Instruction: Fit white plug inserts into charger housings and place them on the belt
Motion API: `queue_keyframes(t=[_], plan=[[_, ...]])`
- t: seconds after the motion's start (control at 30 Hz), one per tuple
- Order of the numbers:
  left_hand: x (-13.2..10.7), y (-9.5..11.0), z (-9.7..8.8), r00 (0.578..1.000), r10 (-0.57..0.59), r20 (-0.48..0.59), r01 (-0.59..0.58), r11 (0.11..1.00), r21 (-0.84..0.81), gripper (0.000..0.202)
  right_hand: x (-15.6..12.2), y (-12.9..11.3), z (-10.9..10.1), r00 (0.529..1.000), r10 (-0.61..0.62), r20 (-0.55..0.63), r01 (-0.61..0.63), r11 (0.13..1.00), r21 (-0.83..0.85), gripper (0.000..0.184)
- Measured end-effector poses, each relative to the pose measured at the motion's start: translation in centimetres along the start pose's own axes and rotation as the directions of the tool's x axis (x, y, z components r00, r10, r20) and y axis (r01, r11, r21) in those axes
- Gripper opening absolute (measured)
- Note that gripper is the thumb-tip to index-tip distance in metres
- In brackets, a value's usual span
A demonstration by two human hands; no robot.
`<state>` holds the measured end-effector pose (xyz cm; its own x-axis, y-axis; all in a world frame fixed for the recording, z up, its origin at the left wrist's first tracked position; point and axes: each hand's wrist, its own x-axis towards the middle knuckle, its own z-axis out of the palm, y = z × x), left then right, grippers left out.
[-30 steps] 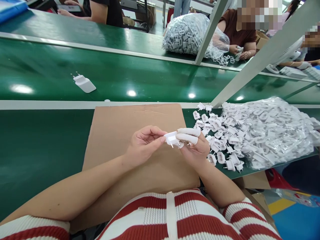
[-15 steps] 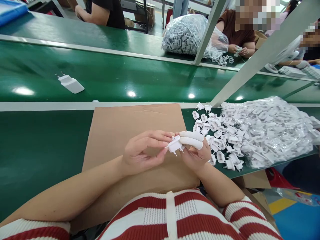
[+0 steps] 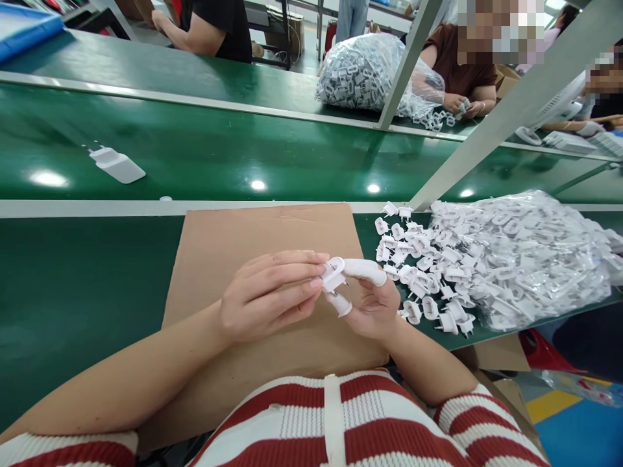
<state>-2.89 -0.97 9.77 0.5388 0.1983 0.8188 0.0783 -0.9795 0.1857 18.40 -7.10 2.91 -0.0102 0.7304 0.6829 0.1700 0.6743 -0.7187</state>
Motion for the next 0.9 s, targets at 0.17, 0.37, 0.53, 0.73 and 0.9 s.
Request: queue_keyframes(t=[0.17,0.37,0.53,0.73,0.9], plan=[[-0.2,0.2,0.6,0.999,0.003,-0.036,-0.003,1.0,-0.005,0.03,-0.1,-0.2,0.2,0.994,0.096,-0.047,-0.093,0.994,0.056,0.05],[-0.1,0.3,0.4,0.986,-0.118,-0.121,0.117,0.993,-0.022,0.033,0.1,-1.0,0.9,0.963,0.244,-0.112,-0.221,0.959,0.179,0.036],[0.2,0.4,0.0,0.959,-0.262,-0.106,0.255,0.964,-0.073,0.03,0.1,-1.1,0.8,0.963,0.247,-0.11,-0.223,0.955,0.197,0.037],[0.4,0.7,-0.2,0.966,-0.257,-0.001,0.255,0.959,-0.125,0.04,-0.2,-0.8,0.8,0.978,0.2,-0.058,-0.177,0.947,0.269,0.044],[0.5,0.6,-0.1,0.985,-0.173,-0.004,0.172,0.979,-0.108,0.052,-0.9,-0.2,0.9,0.965,0.255,-0.059,-0.231,0.935,0.268,0.047]])
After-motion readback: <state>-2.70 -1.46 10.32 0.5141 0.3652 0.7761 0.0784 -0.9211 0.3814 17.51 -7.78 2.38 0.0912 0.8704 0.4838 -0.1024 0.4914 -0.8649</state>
